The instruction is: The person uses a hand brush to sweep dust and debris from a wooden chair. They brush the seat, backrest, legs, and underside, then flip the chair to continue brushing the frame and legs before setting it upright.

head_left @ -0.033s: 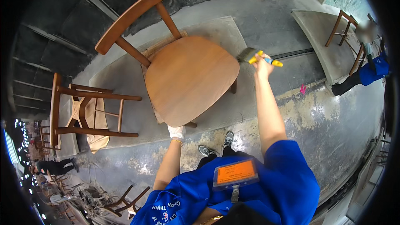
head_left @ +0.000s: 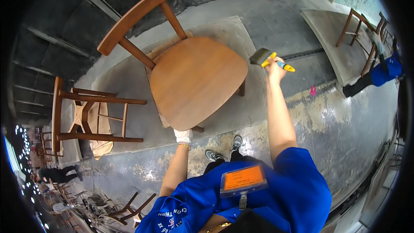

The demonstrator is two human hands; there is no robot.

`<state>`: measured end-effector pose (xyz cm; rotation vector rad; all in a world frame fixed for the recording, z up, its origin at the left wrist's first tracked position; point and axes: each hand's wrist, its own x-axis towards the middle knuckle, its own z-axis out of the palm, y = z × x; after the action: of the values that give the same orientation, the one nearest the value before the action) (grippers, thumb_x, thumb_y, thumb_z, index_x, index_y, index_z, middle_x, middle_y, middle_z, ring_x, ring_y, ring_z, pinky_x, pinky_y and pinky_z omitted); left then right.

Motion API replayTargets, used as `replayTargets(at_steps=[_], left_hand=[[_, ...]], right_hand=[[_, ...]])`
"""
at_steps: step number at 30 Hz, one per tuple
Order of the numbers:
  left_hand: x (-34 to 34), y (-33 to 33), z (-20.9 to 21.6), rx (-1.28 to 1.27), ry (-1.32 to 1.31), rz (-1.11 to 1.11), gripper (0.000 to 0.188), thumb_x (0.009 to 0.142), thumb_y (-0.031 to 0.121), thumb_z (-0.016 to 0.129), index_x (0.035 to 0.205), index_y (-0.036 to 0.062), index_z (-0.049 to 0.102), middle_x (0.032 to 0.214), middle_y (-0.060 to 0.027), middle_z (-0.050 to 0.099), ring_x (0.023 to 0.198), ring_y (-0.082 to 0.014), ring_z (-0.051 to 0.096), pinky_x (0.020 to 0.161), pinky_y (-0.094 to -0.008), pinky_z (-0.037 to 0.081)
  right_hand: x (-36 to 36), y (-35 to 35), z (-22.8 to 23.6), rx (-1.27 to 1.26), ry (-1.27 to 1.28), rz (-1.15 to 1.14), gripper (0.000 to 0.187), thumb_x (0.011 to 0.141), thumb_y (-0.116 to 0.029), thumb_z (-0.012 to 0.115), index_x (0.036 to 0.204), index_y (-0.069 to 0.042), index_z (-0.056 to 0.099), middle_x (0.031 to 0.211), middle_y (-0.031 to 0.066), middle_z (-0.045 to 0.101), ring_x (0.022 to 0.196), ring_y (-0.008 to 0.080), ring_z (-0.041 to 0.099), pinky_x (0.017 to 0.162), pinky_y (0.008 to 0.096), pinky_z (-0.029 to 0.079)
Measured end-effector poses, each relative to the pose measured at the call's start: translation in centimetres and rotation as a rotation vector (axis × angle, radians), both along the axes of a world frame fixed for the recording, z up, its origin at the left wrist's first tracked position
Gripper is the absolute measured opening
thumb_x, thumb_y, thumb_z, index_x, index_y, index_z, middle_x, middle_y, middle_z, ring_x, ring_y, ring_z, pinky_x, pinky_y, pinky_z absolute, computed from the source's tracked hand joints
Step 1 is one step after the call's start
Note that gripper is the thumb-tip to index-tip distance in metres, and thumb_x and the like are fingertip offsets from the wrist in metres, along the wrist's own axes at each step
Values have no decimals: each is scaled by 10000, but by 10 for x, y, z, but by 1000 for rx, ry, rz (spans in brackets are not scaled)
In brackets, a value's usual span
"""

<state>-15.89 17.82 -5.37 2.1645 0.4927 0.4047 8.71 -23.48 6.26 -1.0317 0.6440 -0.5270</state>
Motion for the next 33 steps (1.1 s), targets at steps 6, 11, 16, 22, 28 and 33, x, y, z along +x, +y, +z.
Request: replayTargets(at_steps=[6, 11, 16, 22, 28, 33], left_hand=[[26, -14, 109, -701, -201, 38, 430, 864, -21, 716, 1271, 29, 585, 1178, -100, 661, 1024, -235, 652, 812, -370, 584], [64, -2, 196, -700, -36, 83, 381, 813, -109, 735, 1156, 5, 617, 1082, -101, 652, 849, -211, 647, 732, -372, 611], [102, 26, 227, -906, -22, 89, 256, 815, -82, 729, 1053, -18, 660, 953, -119, 664, 729, -234, 632, 690, -352, 592], [147, 78, 220, -553, -57, -27, 338, 802, -47, 729, 1126, -33, 636, 1036, -124, 666, 870, -241, 677, 805, -391, 605], [177, 94, 220, -712, -171, -46, 479, 809, -110, 666, 1270, -45, 557, 1237, -191, 604, 1081, -342, 668, 1020, -472, 604], [187, 91, 231, -739, -226, -28, 284, 820, -66, 671, 1081, -162, 614, 1199, -242, 637, 1031, -372, 700, 991, -451, 610]], right_hand=[[-79, -35, 19, 237, -55, -35, 250, 904, 55, 721, 967, -109, 544, 972, 84, 686, 877, 234, 728, 724, 403, 606], [-63, 47, 50, 364, -252, 211, 275, 903, 71, 720, 963, -117, 529, 1129, 137, 684, 971, 252, 714, 823, 410, 611], [-17, 100, 41, 346, -489, 215, 286, 890, 103, 719, 883, -123, 545, 1155, 79, 683, 994, 197, 692, 792, 337, 587], [-59, 73, -91, 225, 16, -81, 210, 872, 42, 764, 934, -82, 607, 1034, 88, 706, 868, 180, 697, 714, 329, 608], [-36, 100, -45, -60, 79, -225, 236, 851, -31, 787, 1065, -46, 687, 970, 53, 689, 860, 172, 667, 758, 351, 593], [61, 178, 77, 206, -571, 281, 264, 846, 39, 797, 1009, -105, 647, 961, 16, 662, 865, 147, 674, 726, 299, 566]])
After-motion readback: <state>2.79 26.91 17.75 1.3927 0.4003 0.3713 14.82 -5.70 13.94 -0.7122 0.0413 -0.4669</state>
